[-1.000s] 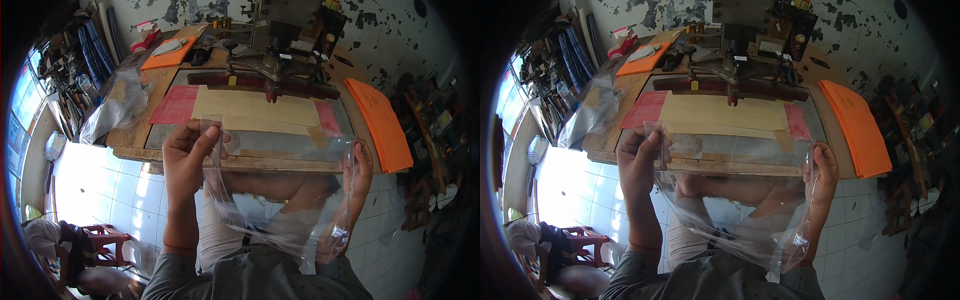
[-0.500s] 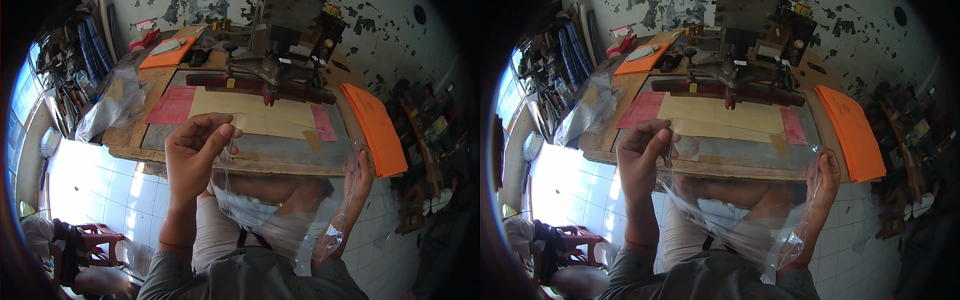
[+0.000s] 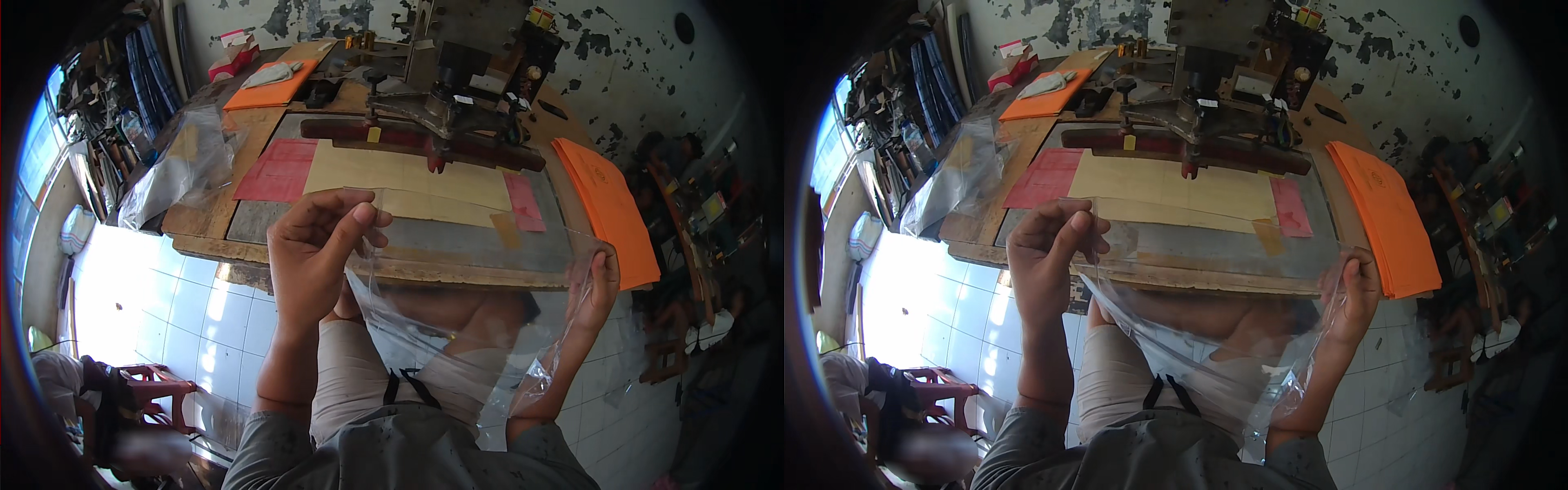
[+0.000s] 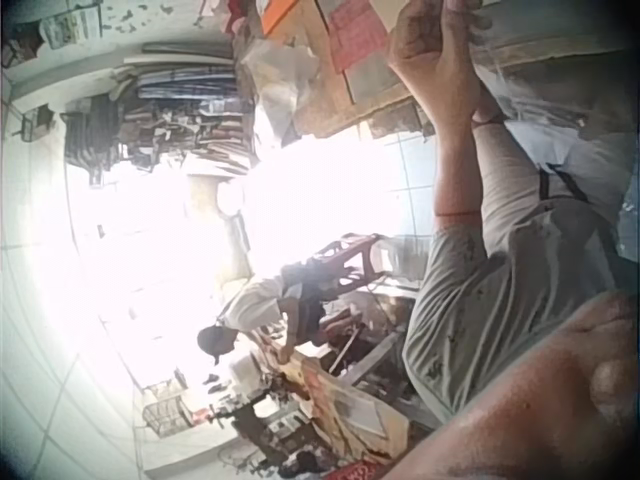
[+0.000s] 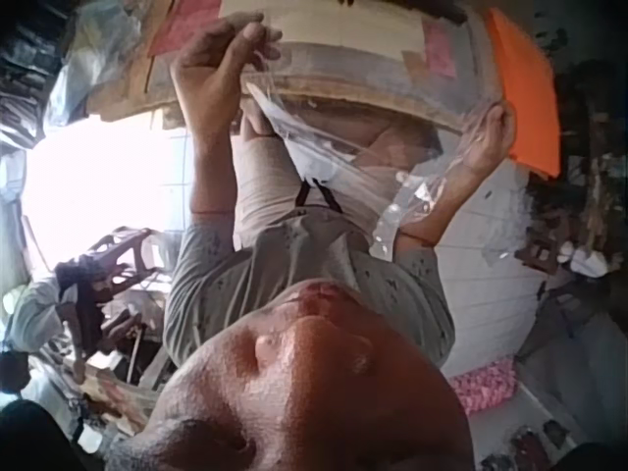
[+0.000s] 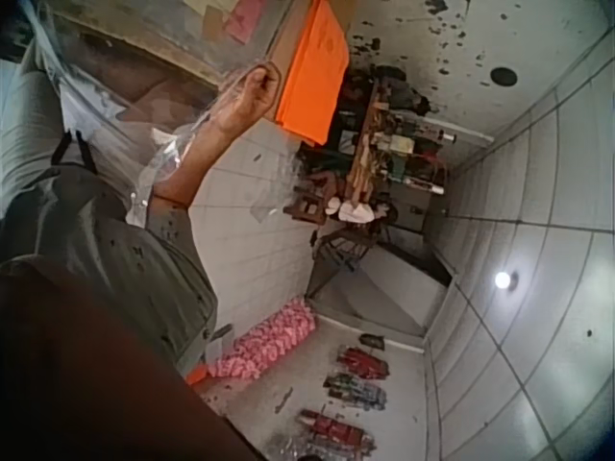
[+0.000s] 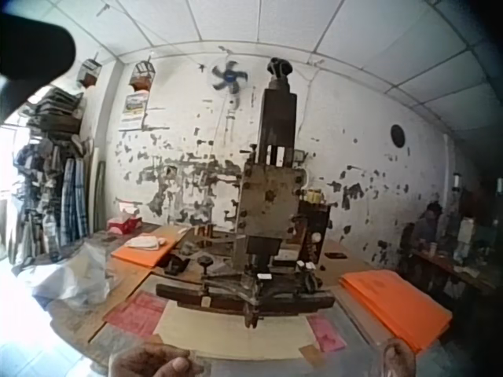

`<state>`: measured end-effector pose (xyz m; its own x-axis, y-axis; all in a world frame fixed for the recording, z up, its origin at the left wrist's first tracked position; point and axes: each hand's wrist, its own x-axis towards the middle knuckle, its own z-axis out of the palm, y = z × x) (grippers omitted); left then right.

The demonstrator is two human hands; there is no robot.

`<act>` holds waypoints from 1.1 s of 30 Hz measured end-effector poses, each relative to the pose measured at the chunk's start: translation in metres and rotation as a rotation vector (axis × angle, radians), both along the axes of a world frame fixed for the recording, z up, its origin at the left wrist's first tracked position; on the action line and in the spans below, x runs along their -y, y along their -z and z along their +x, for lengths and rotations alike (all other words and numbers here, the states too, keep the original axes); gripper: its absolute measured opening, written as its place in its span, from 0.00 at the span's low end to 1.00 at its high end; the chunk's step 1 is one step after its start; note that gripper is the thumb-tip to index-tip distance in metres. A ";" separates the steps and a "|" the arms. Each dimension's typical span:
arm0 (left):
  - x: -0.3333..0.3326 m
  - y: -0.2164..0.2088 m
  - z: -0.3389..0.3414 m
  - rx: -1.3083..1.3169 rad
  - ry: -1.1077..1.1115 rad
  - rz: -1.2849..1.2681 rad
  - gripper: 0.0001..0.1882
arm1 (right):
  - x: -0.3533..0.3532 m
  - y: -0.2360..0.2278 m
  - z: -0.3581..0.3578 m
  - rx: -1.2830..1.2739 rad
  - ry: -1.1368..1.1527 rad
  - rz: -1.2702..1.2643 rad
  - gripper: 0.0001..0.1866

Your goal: The person aligns a plastic sheet on a wooden board beneath a heat press by hand, lowers the press mechanism, and then handles the resulting film.

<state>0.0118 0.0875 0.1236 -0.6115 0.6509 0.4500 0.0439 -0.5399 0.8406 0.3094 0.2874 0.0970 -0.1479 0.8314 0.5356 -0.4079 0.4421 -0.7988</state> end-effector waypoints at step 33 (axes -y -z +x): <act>-0.118 0.107 -0.152 -0.684 -0.225 -0.688 0.13 | -0.161 0.076 -0.126 1.044 -0.059 0.464 0.10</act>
